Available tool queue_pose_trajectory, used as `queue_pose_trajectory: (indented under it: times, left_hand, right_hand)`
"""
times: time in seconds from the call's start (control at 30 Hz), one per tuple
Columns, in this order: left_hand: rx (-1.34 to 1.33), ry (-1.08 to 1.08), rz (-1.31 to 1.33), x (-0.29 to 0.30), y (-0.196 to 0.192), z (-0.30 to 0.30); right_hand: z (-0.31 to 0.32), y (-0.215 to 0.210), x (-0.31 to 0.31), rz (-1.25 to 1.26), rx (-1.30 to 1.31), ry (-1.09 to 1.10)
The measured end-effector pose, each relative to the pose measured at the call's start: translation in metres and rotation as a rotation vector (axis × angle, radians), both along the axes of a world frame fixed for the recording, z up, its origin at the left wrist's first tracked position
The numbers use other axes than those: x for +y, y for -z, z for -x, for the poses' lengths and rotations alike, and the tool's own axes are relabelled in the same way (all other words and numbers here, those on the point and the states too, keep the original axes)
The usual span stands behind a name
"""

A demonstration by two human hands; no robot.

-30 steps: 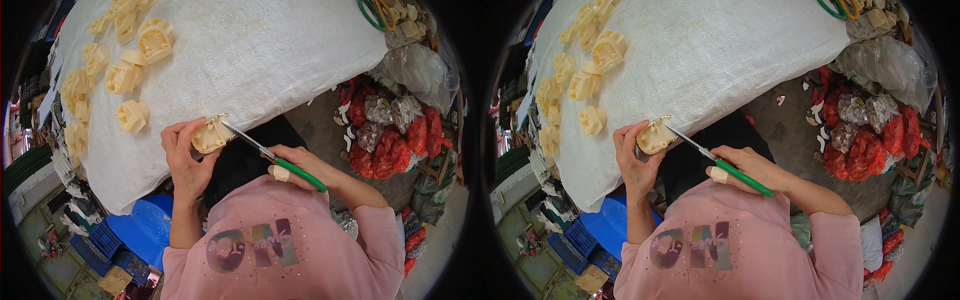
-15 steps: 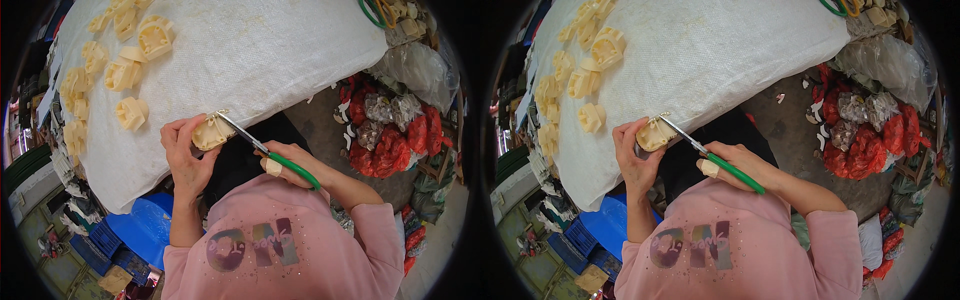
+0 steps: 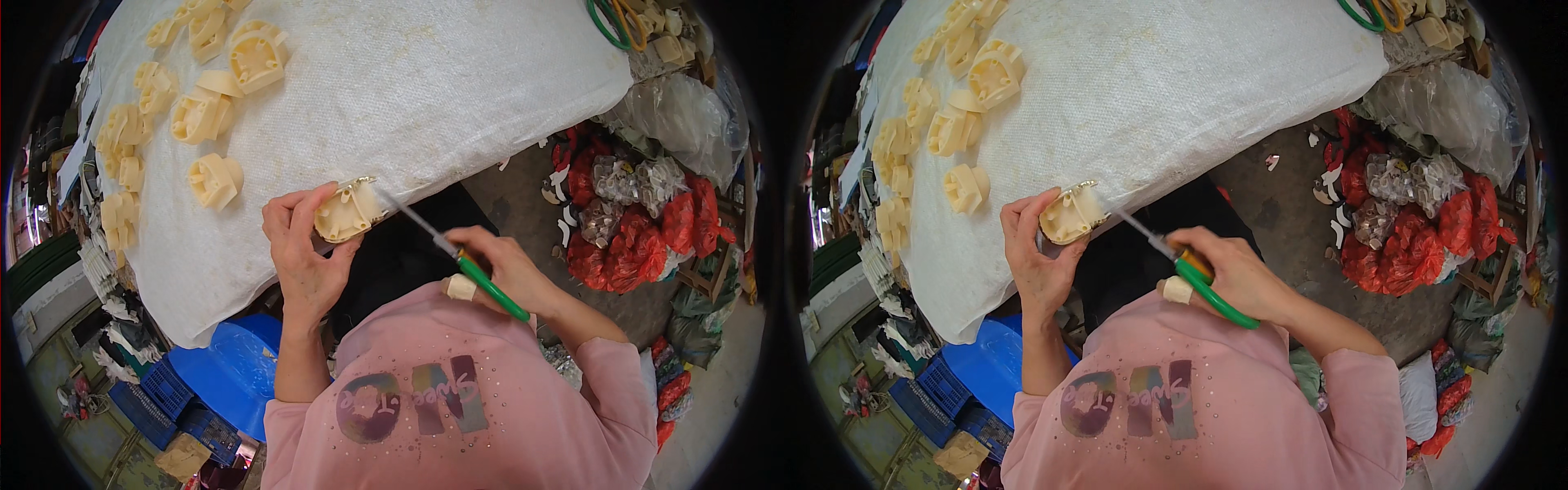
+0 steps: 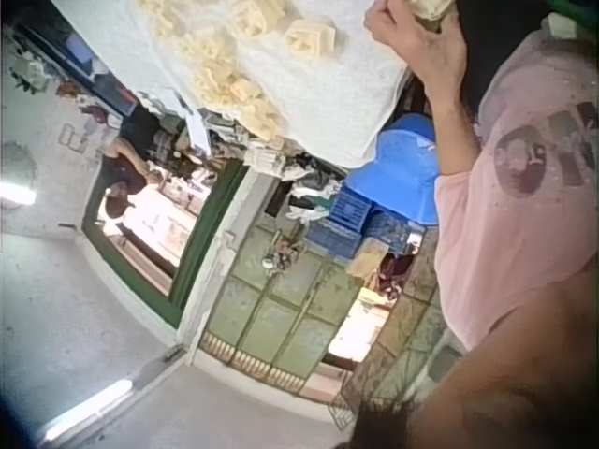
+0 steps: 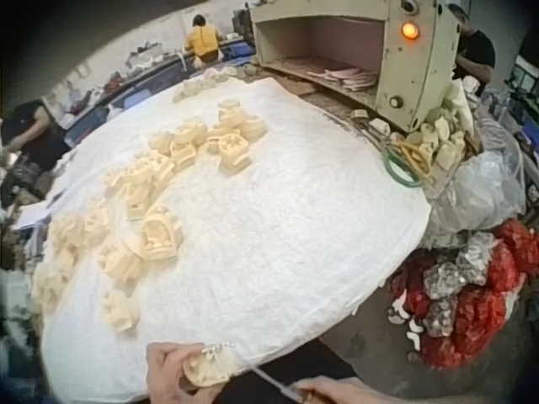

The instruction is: Manually assembling and trimming foam or plastic shoe heel components using scissors.

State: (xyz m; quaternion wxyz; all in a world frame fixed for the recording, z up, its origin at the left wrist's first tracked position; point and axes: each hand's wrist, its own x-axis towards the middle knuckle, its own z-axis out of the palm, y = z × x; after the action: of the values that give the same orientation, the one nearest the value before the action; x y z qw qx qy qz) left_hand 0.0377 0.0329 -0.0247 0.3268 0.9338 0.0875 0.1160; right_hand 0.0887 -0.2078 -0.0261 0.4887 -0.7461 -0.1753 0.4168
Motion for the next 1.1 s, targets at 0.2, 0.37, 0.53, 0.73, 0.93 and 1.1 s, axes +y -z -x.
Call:
queue_pose_trajectory:
  times: [0.2,0.37,0.53,0.73,0.93,1.1]
  left_hand:
    - [-0.039,-0.047,0.233,0.003,-0.001,0.002]
    - [-0.051,-0.065,0.277,0.005,0.003,0.003]
    - [0.013,-0.018,0.301,0.01,0.003,0.005]
    - [-0.011,-0.042,0.231,0.005,0.0,0.002]
    - [0.039,-0.007,0.182,0.006,0.004,0.002]
    - [0.032,0.003,0.131,0.005,0.001,0.002]
  right_hand:
    - [-0.007,-0.011,-0.009,-0.01,-0.261,0.269]
    - [-0.014,-0.014,-0.011,-0.13,-0.273,0.147]
    - [-0.027,-0.014,-0.017,-0.029,-0.419,-0.052]
    - [-0.064,-0.037,-0.021,0.172,-0.875,-0.35]
    - [-0.082,-0.047,-0.01,0.228,-1.053,-0.494]
    - [-0.087,-0.048,-0.005,0.204,-1.13,-0.584]
